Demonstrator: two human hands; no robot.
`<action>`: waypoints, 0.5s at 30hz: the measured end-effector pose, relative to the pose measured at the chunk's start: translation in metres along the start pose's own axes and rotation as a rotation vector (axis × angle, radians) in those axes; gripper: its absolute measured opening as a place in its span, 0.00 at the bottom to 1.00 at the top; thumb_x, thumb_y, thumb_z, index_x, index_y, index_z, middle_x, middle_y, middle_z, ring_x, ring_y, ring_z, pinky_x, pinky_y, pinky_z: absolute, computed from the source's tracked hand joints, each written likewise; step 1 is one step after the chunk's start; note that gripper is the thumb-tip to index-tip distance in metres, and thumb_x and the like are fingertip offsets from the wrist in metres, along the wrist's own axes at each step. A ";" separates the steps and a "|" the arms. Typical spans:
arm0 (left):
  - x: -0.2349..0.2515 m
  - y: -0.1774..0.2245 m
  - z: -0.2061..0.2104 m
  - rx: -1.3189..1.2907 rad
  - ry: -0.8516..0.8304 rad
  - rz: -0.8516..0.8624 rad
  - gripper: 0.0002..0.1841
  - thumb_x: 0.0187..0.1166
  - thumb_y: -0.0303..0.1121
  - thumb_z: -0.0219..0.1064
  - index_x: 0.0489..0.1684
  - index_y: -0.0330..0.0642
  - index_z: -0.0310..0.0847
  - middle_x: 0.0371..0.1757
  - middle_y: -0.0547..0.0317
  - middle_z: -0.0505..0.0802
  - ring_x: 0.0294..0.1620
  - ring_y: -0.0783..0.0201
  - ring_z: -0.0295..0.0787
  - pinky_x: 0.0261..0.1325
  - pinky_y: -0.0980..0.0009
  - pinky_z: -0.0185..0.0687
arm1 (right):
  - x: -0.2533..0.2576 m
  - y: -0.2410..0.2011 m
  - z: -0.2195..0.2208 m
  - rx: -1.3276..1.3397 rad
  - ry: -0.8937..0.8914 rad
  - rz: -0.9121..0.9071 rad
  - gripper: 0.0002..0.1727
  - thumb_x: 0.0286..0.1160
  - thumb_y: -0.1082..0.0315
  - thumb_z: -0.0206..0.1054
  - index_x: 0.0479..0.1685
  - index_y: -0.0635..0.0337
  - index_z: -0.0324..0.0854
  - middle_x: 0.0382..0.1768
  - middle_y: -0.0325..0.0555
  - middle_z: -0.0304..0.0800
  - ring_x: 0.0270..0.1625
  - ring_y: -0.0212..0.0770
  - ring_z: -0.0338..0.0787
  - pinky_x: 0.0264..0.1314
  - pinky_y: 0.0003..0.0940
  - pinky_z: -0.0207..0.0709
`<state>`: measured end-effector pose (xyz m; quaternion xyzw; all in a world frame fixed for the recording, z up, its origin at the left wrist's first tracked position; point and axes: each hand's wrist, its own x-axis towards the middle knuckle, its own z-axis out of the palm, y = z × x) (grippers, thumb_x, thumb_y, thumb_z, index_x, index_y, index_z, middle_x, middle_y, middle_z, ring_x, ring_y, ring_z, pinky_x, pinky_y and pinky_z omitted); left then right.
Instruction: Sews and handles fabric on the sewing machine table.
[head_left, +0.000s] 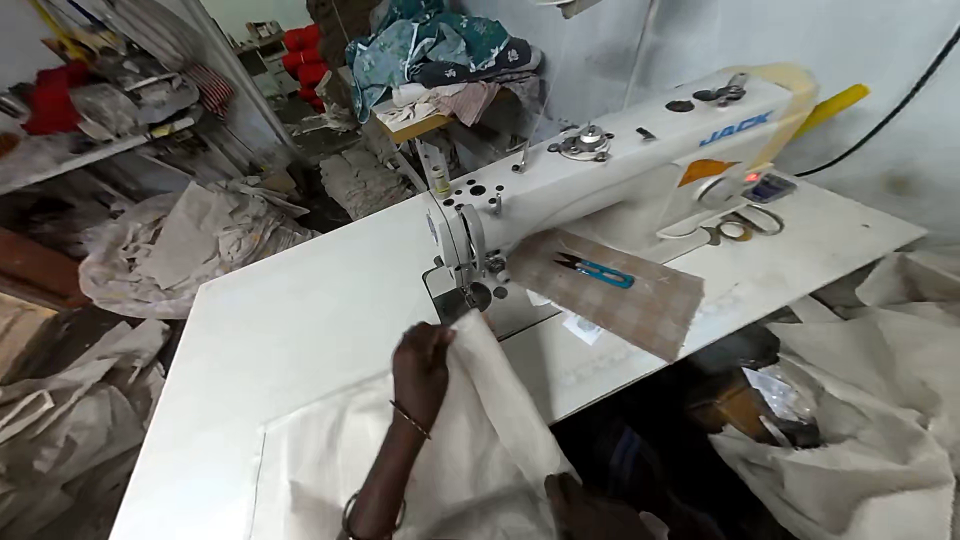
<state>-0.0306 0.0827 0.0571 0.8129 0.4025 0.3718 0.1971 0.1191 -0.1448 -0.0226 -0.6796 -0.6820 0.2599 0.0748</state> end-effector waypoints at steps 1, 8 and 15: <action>-0.008 0.000 0.012 -0.034 -0.060 -0.013 0.10 0.79 0.26 0.65 0.37 0.28 0.92 0.32 0.46 0.93 0.38 0.53 0.92 0.50 0.56 0.87 | 0.006 0.006 -0.003 0.033 -0.170 0.019 0.19 0.83 0.74 0.59 0.70 0.70 0.78 0.62 0.74 0.85 0.53 0.77 0.90 0.48 0.72 0.82; -0.035 0.006 0.024 -0.261 -0.195 0.117 0.13 0.81 0.32 0.63 0.37 0.32 0.92 0.32 0.54 0.92 0.38 0.70 0.87 0.51 0.77 0.80 | 0.057 0.027 -0.116 0.452 0.157 -0.081 0.18 0.84 0.62 0.64 0.50 0.73 0.88 0.43 0.65 0.91 0.48 0.61 0.91 0.55 0.59 0.82; -0.030 0.012 0.025 -0.312 -0.206 0.124 0.15 0.82 0.35 0.64 0.35 0.33 0.93 0.29 0.58 0.89 0.35 0.76 0.83 0.47 0.82 0.77 | 0.091 0.011 -0.120 1.074 0.262 -0.133 0.12 0.77 0.65 0.70 0.51 0.62 0.88 0.42 0.31 0.90 0.44 0.18 0.86 0.52 0.17 0.80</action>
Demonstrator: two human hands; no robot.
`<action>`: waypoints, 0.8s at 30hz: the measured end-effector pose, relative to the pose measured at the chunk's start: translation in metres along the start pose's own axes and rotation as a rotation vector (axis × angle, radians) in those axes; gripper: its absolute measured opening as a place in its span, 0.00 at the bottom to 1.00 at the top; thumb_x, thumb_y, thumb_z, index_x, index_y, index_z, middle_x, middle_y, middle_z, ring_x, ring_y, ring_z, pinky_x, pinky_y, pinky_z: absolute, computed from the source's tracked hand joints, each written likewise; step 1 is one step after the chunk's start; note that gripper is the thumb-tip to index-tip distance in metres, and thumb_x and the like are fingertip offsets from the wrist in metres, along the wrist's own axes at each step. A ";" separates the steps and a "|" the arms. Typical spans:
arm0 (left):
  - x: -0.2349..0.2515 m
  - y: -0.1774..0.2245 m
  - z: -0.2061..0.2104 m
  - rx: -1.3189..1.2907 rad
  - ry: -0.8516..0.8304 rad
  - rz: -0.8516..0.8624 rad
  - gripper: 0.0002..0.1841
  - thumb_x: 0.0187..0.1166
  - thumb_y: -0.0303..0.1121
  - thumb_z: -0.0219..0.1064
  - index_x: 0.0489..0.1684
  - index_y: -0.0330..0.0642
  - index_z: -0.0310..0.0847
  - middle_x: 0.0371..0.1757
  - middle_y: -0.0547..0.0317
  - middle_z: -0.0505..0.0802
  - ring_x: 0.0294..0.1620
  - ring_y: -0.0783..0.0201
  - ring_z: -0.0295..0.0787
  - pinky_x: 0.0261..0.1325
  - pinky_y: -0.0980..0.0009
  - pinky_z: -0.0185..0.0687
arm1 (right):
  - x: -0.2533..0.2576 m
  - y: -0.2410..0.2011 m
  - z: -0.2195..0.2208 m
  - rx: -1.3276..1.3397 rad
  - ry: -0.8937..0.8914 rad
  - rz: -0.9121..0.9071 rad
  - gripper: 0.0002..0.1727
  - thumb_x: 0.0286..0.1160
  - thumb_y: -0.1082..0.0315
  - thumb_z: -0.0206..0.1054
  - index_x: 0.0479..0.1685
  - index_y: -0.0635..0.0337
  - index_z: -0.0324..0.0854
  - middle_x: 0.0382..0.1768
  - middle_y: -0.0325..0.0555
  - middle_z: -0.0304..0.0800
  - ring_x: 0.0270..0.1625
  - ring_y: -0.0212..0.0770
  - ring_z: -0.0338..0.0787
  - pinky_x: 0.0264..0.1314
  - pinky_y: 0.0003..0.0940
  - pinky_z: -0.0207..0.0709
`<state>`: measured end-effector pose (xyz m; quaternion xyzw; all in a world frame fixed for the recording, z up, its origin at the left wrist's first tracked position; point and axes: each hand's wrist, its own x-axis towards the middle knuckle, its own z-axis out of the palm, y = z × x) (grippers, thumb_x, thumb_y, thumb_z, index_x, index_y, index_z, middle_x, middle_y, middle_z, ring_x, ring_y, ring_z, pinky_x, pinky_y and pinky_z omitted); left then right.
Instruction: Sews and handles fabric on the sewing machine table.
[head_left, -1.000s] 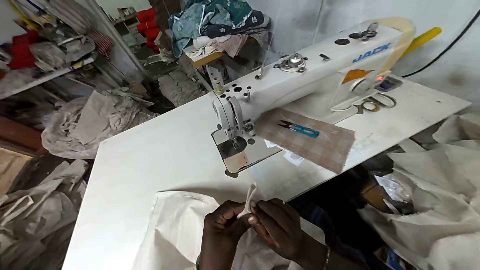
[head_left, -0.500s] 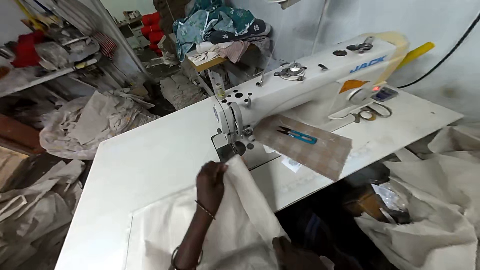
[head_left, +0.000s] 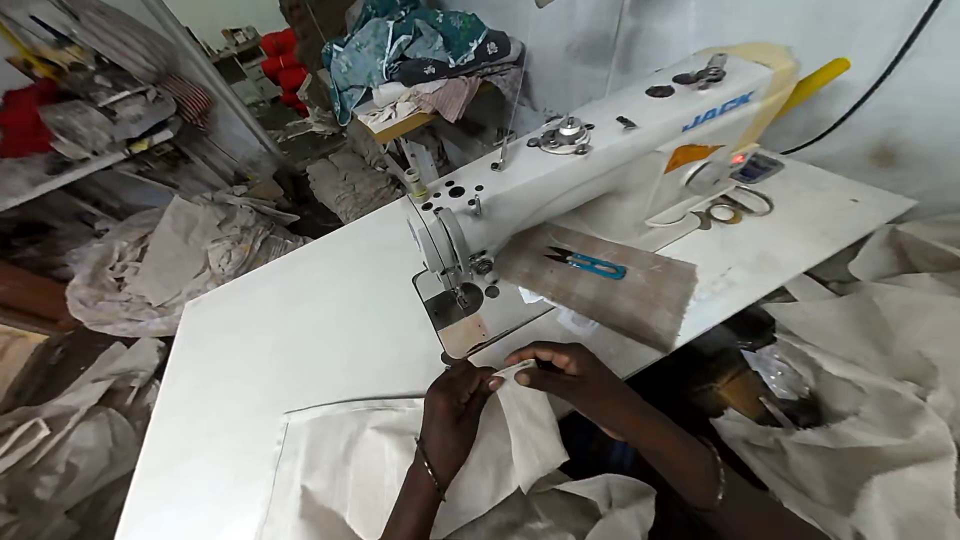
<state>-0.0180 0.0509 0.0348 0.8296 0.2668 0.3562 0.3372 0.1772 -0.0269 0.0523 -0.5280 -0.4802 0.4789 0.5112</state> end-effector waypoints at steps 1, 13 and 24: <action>0.001 0.001 0.000 -0.004 -0.004 -0.029 0.15 0.82 0.35 0.64 0.35 0.33 0.92 0.28 0.59 0.89 0.34 0.77 0.82 0.46 0.82 0.77 | 0.001 0.003 0.004 -0.004 0.065 -0.021 0.08 0.79 0.67 0.68 0.45 0.62 0.90 0.38 0.29 0.90 0.41 0.16 0.85 0.50 0.16 0.78; 0.074 -0.057 0.028 0.255 0.177 -0.461 0.10 0.70 0.30 0.80 0.45 0.35 0.93 0.54 0.37 0.91 0.62 0.32 0.80 0.65 0.32 0.65 | 0.067 0.062 0.042 -1.099 0.146 -0.208 0.23 0.79 0.81 0.58 0.73 0.64 0.81 0.76 0.55 0.80 0.81 0.56 0.77 0.82 0.54 0.69; 0.038 -0.071 0.032 0.516 0.014 -0.143 0.20 0.76 0.23 0.61 0.64 0.41 0.90 0.70 0.48 0.90 0.77 0.35 0.78 0.77 0.44 0.72 | 0.091 0.060 0.028 -1.174 0.113 -0.189 0.26 0.77 0.75 0.64 0.78 0.61 0.79 0.79 0.53 0.78 0.83 0.56 0.75 0.86 0.67 0.56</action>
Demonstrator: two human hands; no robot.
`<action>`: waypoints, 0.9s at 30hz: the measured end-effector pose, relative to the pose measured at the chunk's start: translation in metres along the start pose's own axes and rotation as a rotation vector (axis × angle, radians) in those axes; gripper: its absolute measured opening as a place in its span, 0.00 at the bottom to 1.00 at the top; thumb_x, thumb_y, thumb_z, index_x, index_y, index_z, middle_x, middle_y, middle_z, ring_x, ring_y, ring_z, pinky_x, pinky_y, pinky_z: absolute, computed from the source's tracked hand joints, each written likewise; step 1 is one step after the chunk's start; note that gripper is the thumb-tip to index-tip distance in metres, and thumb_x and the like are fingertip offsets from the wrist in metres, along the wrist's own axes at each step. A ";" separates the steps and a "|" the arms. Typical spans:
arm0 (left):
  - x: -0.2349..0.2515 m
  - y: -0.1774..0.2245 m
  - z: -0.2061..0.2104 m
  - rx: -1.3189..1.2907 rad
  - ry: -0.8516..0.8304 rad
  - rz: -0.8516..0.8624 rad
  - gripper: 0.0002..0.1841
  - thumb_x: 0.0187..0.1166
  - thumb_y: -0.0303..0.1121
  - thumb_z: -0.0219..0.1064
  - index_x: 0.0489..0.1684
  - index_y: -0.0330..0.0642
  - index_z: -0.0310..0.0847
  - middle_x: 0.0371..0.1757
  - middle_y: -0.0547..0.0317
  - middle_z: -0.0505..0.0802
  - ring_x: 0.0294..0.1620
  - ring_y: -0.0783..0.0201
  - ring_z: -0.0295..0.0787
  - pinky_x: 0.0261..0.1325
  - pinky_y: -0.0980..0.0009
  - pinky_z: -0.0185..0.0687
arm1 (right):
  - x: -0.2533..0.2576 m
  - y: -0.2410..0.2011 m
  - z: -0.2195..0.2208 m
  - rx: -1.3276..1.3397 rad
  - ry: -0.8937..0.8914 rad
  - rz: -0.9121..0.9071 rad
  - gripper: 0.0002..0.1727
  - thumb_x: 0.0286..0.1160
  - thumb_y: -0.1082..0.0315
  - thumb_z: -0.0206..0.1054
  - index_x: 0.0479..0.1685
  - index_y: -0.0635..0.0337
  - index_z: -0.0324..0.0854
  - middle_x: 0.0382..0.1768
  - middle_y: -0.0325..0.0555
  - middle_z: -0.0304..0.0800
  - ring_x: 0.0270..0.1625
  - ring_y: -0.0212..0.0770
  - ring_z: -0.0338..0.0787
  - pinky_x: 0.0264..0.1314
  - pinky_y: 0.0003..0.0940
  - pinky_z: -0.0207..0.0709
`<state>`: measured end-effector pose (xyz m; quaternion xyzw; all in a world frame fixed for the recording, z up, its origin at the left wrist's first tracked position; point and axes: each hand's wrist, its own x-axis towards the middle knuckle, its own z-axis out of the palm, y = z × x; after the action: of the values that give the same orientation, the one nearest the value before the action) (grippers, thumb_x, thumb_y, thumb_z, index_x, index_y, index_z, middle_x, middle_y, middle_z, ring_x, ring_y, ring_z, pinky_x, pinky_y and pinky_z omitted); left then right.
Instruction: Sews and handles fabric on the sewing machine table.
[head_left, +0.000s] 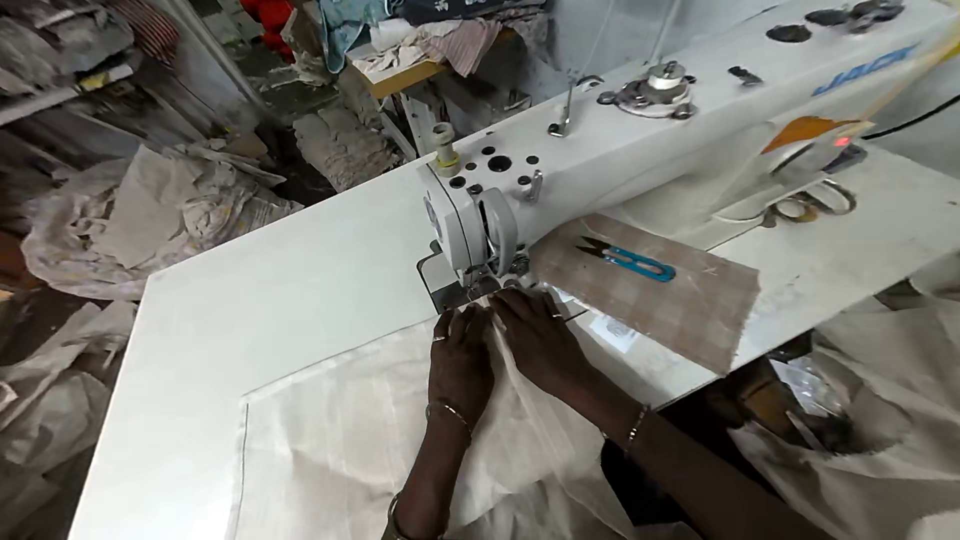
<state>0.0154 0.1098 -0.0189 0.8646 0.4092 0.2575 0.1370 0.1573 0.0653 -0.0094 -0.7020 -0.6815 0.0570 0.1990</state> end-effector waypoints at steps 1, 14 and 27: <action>0.003 0.001 0.001 0.007 -0.005 -0.010 0.20 0.76 0.23 0.60 0.65 0.41 0.89 0.71 0.49 0.90 0.77 0.36 0.78 0.78 0.44 0.71 | 0.005 0.003 -0.001 0.000 -0.010 0.001 0.27 0.77 0.75 0.65 0.78 0.60 0.78 0.79 0.53 0.79 0.82 0.57 0.76 0.86 0.67 0.56; 0.011 -0.002 0.003 0.044 0.022 -0.020 0.20 0.76 0.24 0.60 0.64 0.37 0.89 0.72 0.49 0.89 0.78 0.37 0.78 0.80 0.46 0.69 | 0.024 0.030 -0.032 0.137 -0.200 -0.099 0.21 0.85 0.71 0.61 0.76 0.57 0.81 0.78 0.53 0.80 0.79 0.57 0.78 0.78 0.60 0.70; 0.005 0.000 0.000 0.026 -0.049 -0.039 0.22 0.78 0.23 0.60 0.70 0.44 0.86 0.74 0.50 0.88 0.81 0.35 0.73 0.81 0.44 0.67 | -0.057 0.201 -0.078 -0.057 0.421 0.292 0.27 0.93 0.63 0.47 0.75 0.78 0.74 0.79 0.74 0.73 0.84 0.73 0.70 0.85 0.71 0.55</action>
<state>0.0181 0.1139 -0.0170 0.8642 0.4257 0.2282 0.1409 0.3685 -0.0047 -0.0211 -0.7946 -0.5178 -0.0816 0.3062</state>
